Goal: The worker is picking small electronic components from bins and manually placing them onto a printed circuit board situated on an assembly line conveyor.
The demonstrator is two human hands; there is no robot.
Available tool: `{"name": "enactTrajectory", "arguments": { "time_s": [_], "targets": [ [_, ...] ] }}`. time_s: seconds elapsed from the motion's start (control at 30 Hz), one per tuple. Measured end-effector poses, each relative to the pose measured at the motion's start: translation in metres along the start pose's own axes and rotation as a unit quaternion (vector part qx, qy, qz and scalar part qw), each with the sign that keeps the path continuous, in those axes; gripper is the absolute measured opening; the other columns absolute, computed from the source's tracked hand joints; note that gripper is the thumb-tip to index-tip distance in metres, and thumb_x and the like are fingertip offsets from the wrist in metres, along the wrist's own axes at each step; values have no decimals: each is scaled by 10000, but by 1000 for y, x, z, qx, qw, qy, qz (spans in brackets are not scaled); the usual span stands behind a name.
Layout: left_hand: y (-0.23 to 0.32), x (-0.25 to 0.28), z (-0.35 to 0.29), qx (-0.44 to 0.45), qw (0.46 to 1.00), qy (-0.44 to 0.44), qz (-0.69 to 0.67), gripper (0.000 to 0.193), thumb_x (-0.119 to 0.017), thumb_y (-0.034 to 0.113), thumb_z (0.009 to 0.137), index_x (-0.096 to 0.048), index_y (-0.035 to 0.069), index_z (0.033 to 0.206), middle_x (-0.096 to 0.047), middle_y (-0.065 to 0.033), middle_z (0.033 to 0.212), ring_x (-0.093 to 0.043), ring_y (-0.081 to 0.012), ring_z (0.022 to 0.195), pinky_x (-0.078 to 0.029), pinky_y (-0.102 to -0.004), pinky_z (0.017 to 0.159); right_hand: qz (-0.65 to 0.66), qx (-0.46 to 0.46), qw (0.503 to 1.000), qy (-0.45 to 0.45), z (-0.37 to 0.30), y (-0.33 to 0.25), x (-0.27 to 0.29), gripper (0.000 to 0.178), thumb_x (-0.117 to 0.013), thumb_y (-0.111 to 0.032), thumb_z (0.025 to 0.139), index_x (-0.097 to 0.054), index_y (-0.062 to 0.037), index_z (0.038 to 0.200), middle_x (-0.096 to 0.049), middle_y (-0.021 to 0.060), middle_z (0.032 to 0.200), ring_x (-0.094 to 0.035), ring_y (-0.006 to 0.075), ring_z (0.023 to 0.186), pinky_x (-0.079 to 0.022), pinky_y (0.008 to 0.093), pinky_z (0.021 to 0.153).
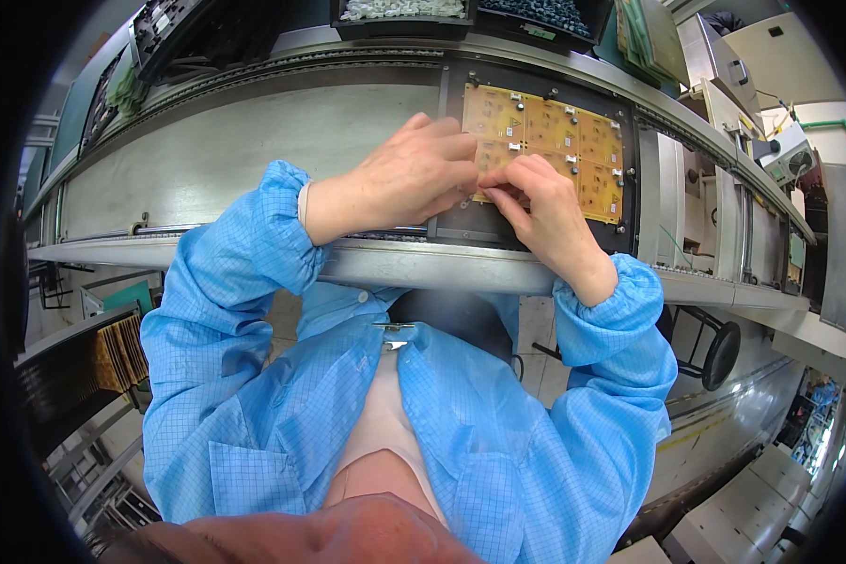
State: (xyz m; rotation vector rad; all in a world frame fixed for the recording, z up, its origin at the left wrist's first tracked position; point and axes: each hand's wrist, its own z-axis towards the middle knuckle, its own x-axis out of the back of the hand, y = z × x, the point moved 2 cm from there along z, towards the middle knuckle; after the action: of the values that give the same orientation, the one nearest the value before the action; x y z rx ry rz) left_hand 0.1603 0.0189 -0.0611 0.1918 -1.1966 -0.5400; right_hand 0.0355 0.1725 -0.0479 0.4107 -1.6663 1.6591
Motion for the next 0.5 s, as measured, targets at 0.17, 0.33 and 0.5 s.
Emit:
{"name": "enactTrajectory", "arguments": {
  "time_s": [0.17,0.33,0.5],
  "targets": [
    [-6,7,1,22,996,67,-49,126,-714,98,788,-670,93,906,-638,-42,880,-615,-260,850,-474,-392,751,69,-36,996,42,-6,-3,0,115,-692,14,865,-685,16,980,-664,109,934,-657,203,814,-536,296,724],
    [1,17,7,151,942,48,-297,173,-750,65,814,-668,50,966,-718,-64,880,-683,-188,779,-536,-318,728,156,-21,983,92,-10,-9,2,144,-685,55,866,-687,39,1009,-671,95,982,-650,161,902,-529,271,799],
    [-7,11,10,210,856,3,-472,174,-756,70,859,-657,11,989,-726,-58,878,-675,-121,804,-540,-281,741,121,40,990,54,-11,-6,8,151,-680,58,877,-689,52,1028,-662,99,1009,-641,149,926,-531,266,821]
  ]
}}
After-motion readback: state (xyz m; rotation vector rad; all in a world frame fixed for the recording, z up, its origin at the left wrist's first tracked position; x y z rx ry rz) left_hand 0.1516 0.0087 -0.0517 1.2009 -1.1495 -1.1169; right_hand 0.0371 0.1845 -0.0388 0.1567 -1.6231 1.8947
